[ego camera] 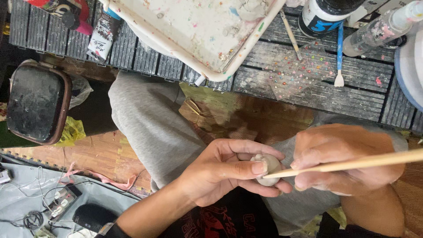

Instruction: The person shapes a small piece of clay into a textured form using a wooden stick and their fingers. They repeatedly add small bits of clay and refine the surface details, placing the object on a tray periodically.

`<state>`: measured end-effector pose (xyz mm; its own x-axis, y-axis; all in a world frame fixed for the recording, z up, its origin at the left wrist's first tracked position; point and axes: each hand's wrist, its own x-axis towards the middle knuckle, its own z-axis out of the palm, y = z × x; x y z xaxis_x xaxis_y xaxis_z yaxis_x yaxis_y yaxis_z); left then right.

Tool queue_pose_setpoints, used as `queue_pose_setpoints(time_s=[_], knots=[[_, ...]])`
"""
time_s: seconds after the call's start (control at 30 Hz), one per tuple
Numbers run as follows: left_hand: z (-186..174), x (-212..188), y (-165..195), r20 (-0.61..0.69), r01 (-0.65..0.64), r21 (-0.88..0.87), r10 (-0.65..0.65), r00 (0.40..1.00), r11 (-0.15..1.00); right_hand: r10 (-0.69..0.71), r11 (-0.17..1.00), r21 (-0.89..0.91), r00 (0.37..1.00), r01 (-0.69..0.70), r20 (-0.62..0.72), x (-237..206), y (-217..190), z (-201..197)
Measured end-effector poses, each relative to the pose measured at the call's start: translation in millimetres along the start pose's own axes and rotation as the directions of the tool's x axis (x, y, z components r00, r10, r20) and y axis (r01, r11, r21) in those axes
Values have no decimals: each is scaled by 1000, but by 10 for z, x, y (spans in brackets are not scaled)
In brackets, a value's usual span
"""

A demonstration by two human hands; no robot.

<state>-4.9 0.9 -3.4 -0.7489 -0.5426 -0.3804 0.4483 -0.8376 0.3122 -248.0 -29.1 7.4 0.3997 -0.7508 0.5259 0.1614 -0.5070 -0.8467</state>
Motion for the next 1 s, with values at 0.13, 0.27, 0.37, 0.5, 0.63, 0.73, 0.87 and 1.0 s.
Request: queue_pose_setpoints(time_s=[0.13,0.27,0.37,0.5,0.63,0.73,0.87,1.0], knots=[[11,-7,0,-20,-1,5,1,1000,1000,86,995,50,996,-87,19,-74,20,-64],[9,-11,6,4,12,14,-12,1000,1000,127,982,151,986,-109,-112,-119,59,-33],[9,-5,-10,25,26,8,-26,999,1000,72,981,181,997,-64,-40,-76,82,-65],[3,2,-21,44,30,8,-30,999,1000,-56,997,58,992,50,111,17,70,-86],[7,13,-51,22,16,0,-16,1000,1000,-48,998,29,997,46,59,86,-10,-17],[2,16,-60,13,16,-11,-16,1000,1000,-53,998,37,996,51,67,146,-21,-42],[-9,29,-77,11,7,-42,-7,1000,999,-91,995,46,988,86,128,163,12,-139],[-28,60,-115,24,15,-134,-12,1000,991,-73,997,6,997,74,-14,49,14,-51]])
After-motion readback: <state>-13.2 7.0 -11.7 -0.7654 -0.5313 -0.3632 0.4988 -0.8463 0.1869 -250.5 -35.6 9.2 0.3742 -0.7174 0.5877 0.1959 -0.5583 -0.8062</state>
